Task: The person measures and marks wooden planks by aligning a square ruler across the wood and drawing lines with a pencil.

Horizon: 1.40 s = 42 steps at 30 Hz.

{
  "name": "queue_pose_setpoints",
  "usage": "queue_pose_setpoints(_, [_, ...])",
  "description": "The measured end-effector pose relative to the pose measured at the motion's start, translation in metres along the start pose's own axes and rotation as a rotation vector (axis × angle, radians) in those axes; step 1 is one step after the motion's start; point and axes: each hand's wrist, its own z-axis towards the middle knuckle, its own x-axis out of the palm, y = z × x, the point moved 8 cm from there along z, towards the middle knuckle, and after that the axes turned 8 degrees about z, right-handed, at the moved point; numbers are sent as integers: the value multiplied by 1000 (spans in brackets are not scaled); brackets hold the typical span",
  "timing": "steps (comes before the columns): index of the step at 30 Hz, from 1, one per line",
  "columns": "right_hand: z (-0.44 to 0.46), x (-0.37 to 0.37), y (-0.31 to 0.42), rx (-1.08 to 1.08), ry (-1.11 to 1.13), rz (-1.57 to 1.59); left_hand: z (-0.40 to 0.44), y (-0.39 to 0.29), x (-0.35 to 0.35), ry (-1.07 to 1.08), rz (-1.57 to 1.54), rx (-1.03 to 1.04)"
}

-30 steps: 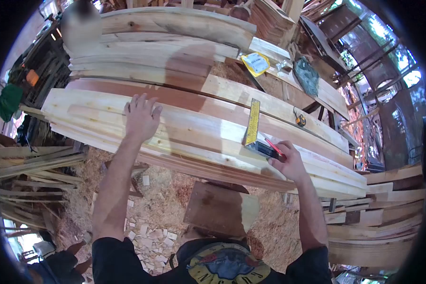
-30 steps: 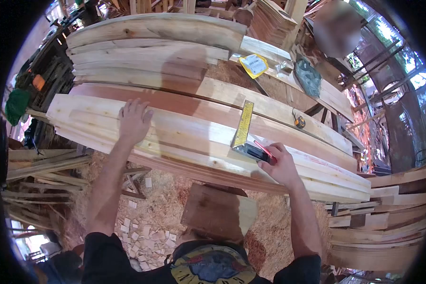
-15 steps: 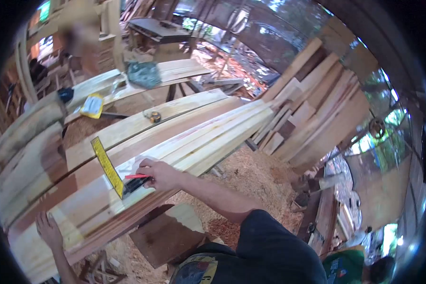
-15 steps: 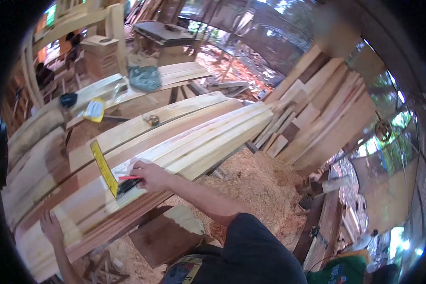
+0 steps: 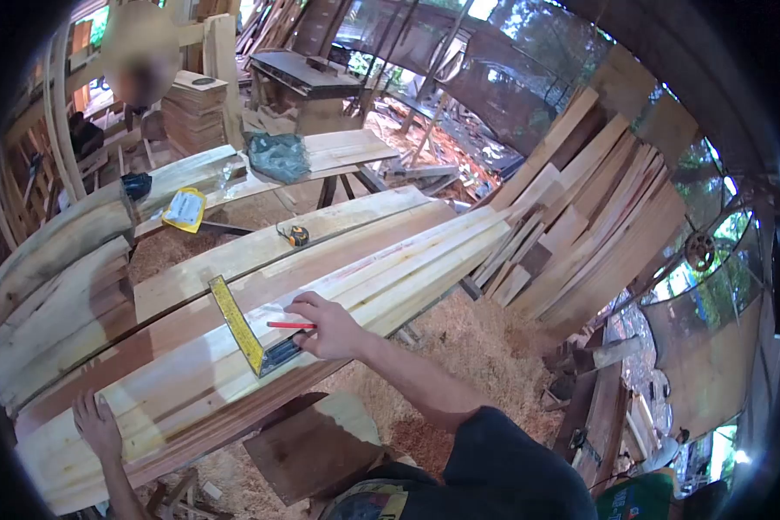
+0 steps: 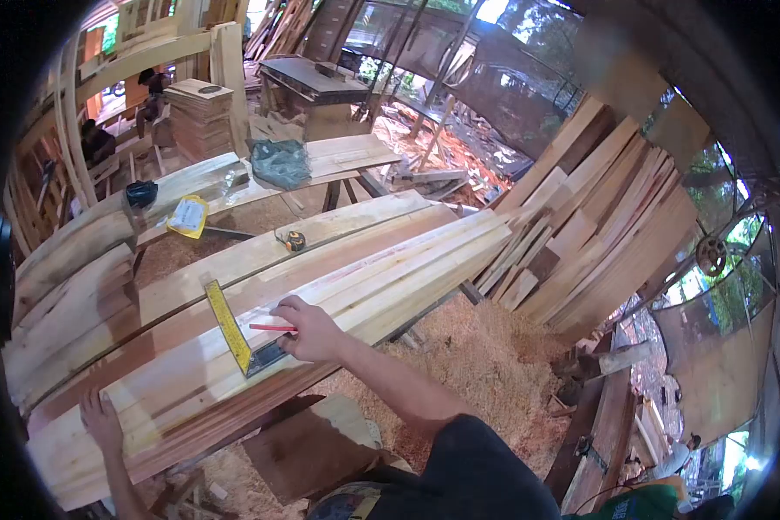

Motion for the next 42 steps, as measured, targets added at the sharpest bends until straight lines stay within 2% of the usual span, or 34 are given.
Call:
queue_pose_setpoints(1, [4,-5,8,-16,-71,37,0,-2,2,-24,-11,18])
queue_pose_setpoints(2, [10,-9,22,-123,-145,59,2,-4,5,-45,-16,35])
queue_pose_setpoints(4, [15,-7,29,-38,-256,256,6,4,21,-105,-56,103])
queue_pose_setpoints(5, [14,10,17,196,-136,652,3,-5,9,-167,-142,120])
queue_pose_setpoints(7, [28,31,29,77,-125,762,8,-16,-10,-94,-226,46])
queue_pose_setpoints(8, [27,48,36,258,-147,943,5,-15,-5,-128,-128,74])
queue_pose_setpoints(9, [28,59,56,193,23,988,1,-20,-23,-150,-120,37])
queue_pose_setpoints(10, [30,74,71,247,31,1031,1,-22,-31,-96,-112,7])
queue_pose_setpoints(13, [29,123,109,338,140,940,-3,-22,-30,-73,-102,-59])
queue_pose_setpoints(17, [37,185,132,235,253,877,-2,-23,-39,-70,-126,-73])
queue_pose_setpoints(18, [38,201,129,284,270,883,-3,-23,-38,-79,-124,-72])
queue_pose_setpoints(21, [43,229,134,166,301,732,-5,-24,-42,-99,-95,-74])
queue_pose_setpoints(22, [44,238,133,230,269,749,-6,-24,-43,-99,-99,-75])
queue_pose_setpoints(23, [45,245,137,203,235,701,-6,-23,-43,-100,-103,-75])
queue_pose_setpoints(28, [43,253,144,-29,86,440,-8,-23,-45,-120,-113,-69])
queue_pose_setpoints(30, [41,256,141,-73,35,441,-9,-23,-44,-122,-115,-68])
queue_pose_setpoints(42, [39,261,143,-174,-2,400,-8,-22,-46,-51,-112,-102])
